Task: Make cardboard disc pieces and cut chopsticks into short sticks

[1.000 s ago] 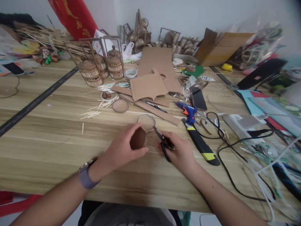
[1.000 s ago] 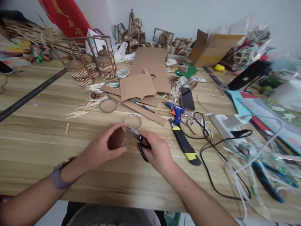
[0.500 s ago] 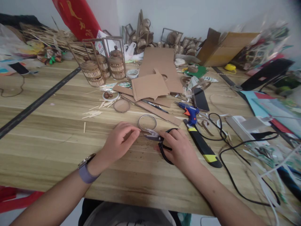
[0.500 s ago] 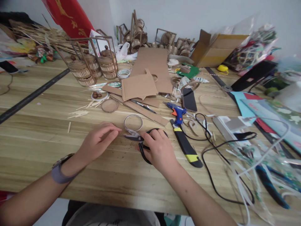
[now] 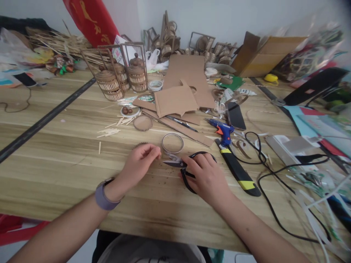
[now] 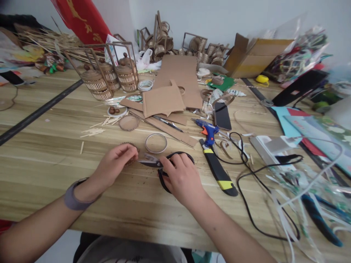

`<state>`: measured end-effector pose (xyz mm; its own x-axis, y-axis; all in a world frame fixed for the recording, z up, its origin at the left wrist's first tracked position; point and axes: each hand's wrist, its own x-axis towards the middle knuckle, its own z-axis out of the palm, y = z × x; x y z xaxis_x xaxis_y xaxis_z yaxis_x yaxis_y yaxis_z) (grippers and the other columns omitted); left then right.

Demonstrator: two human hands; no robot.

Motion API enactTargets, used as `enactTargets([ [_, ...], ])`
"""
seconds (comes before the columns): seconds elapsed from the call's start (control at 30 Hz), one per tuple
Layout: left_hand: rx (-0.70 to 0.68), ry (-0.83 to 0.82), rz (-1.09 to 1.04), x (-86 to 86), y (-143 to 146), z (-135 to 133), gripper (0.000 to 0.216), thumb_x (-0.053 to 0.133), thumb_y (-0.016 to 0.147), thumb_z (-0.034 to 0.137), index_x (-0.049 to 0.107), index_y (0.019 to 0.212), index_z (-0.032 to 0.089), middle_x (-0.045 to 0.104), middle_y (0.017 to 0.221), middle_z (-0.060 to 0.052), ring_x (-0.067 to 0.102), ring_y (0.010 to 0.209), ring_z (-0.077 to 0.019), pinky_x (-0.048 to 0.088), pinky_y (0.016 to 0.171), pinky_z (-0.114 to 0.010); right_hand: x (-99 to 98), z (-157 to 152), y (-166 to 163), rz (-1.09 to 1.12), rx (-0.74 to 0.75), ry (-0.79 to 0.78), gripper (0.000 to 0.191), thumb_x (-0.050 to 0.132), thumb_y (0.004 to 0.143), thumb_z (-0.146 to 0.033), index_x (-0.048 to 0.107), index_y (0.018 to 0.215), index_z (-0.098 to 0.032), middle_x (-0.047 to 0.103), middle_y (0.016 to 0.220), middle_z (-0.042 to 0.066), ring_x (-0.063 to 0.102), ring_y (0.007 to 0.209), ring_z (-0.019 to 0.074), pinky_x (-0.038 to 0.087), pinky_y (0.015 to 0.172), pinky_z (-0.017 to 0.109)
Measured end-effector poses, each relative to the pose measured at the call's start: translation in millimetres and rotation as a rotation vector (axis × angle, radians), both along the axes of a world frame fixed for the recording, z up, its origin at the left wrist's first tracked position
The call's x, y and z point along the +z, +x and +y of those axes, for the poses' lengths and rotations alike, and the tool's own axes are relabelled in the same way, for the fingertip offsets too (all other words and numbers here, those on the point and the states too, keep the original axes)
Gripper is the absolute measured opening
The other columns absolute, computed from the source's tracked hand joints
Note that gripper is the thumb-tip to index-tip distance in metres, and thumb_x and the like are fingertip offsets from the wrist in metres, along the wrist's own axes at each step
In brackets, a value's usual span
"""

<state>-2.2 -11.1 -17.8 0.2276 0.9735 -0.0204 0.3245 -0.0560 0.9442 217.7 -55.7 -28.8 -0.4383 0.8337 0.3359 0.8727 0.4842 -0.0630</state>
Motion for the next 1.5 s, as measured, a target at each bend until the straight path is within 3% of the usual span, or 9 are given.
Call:
enactTargets([
  [0.07, 0.019, -0.010, -0.018, -0.8, -1, 1, 0.034, 0.051, 0.090, 0.047, 0.060, 0.075, 0.017, 0.061, 0.073, 0.000, 0.054, 0.070, -0.0142, 0.041, 0.063, -0.025, 0.1, 0, 0, -0.007, -0.007, -0.004, 0.032, 0.064, 0.082, -0.023, 0.063, 0.114, -0.017, 0.057, 0.086, 0.010, 0.047, 0.082, 0.0266, 0.042, 0.071, 0.037],
  [0.23, -0.146, -0.007, 0.086, -1.2, 3, -1, 0.037, 0.056, 0.085, 0.053, 0.063, 0.076, 0.018, 0.061, 0.070, 0.000, 0.052, 0.065, -0.0146, 0.039, 0.056, -0.025, -0.1, -1, -4, -0.028, -0.007, 0.000, 0.036, 0.066, 0.078, -0.018, 0.063, 0.113, -0.018, 0.058, 0.087, 0.009, 0.047, 0.082, 0.0261, 0.040, 0.070, 0.036],
  [0.57, -0.162, 0.002, 0.141, -5.3, 6, -3, 0.028, 0.055, 0.087, 0.043, 0.063, 0.076, 0.018, 0.064, 0.072, 0.001, 0.056, 0.066, -0.0149, 0.041, 0.059, -0.025, -1.6, -5, -9, -0.059, -0.036, 0.040, 0.037, 0.065, 0.078, -0.016, 0.063, 0.115, -0.021, 0.057, 0.089, 0.009, 0.047, 0.083, 0.0264, 0.040, 0.072, 0.036],
  [0.87, 0.013, 0.075, 0.008, 5.0, -1, -5, 0.032, 0.042, 0.094, 0.042, 0.049, 0.072, 0.020, 0.047, 0.066, 0.003, 0.041, 0.059, -0.0119, 0.033, 0.055, -0.024, 3.8, 11, 24, 0.019, -0.231, -0.105, 0.043, 0.062, 0.080, -0.018, 0.059, 0.122, -0.015, 0.059, 0.094, 0.012, 0.052, 0.088, 0.0293, 0.045, 0.078, 0.040],
  [1.1, -0.105, 0.165, 0.013, 1.4, 1, -9, 0.041, 0.031, 0.099, 0.039, 0.039, 0.063, 0.020, 0.039, 0.062, 0.003, 0.039, 0.060, -0.0124, 0.032, 0.060, -0.026, 11.8, 15, 37, -0.053, -0.333, -0.409, 0.047, 0.061, 0.084, -0.027, 0.055, 0.129, -0.017, 0.066, 0.101, 0.012, 0.065, 0.090, 0.0266, 0.048, 0.076, 0.035],
  [1.23, -0.221, 0.040, -0.073, -5.5, 2, -11, 0.046, 0.029, 0.099, 0.045, 0.039, 0.062, 0.020, 0.037, 0.057, 0.004, 0.037, 0.055, -0.0115, 0.030, 0.056, -0.026, 15.4, 11, 34, -0.116, -0.414, -0.296, 0.033, 0.058, 0.088, -0.031, 0.064, 0.118, -0.019, 0.069, 0.098, 0.011, 0.066, 0.089, 0.0275, 0.048, 0.074, 0.036],
  [1.3, -0.286, -0.005, -0.125, -6.7, 2, -12, 0.048, 0.029, 0.099, 0.047, 0.040, 0.062, 0.020, 0.038, 0.056, 0.004, 0.036, 0.053, -0.0109, 0.029, 0.054, -0.025, 16.3, 9, 29, -0.059, -0.376, -0.172, 0.026, 0.056, 0.089, -0.030, 0.068, 0.109, -0.018, 0.070, 0.093, 0.011, 0.066, 0.087, 0.0280, 0.048, 0.074, 0.038],
  [1.37, -0.324, -0.035, -0.137, -6.1, 3, -14, 0.050, 0.029, 0.098, 0.050, 0.040, 0.060, 0.019, 0.038, 0.054, 0.005, 0.035, 0.051, -0.0104, 0.029, 0.053, -0.025, 17.8, 5, 20, 0.129, -0.222, -0.098, 0.022, 0.053, 0.092, -0.029, 0.069, 0.103, -0.018, 0.071, 0.089, 0.009, 0.066, 0.083, 0.0251, 0.049, 0.074, 0.036],
  [1.5, -0.347, -0.070, -0.105, -3.9, 6, -19, 0.055, 0.029, 0.095, 0.058, 0.042, 0.059, 0.019, 0.040, 0.053, 0.004, 0.036, 0.050, -0.0101, 0.029, 0.051, -0.024, 21.5, -5, -7, 0.525, 0.072, -0.172, 0.017, 0.053, 0.094, -0.028, 0.066, 0.101, -0.019, 0.068, 0.082, 0.005, 0.064, 0.073, 0.0160, 0.050, 0.066, 0.026],
])
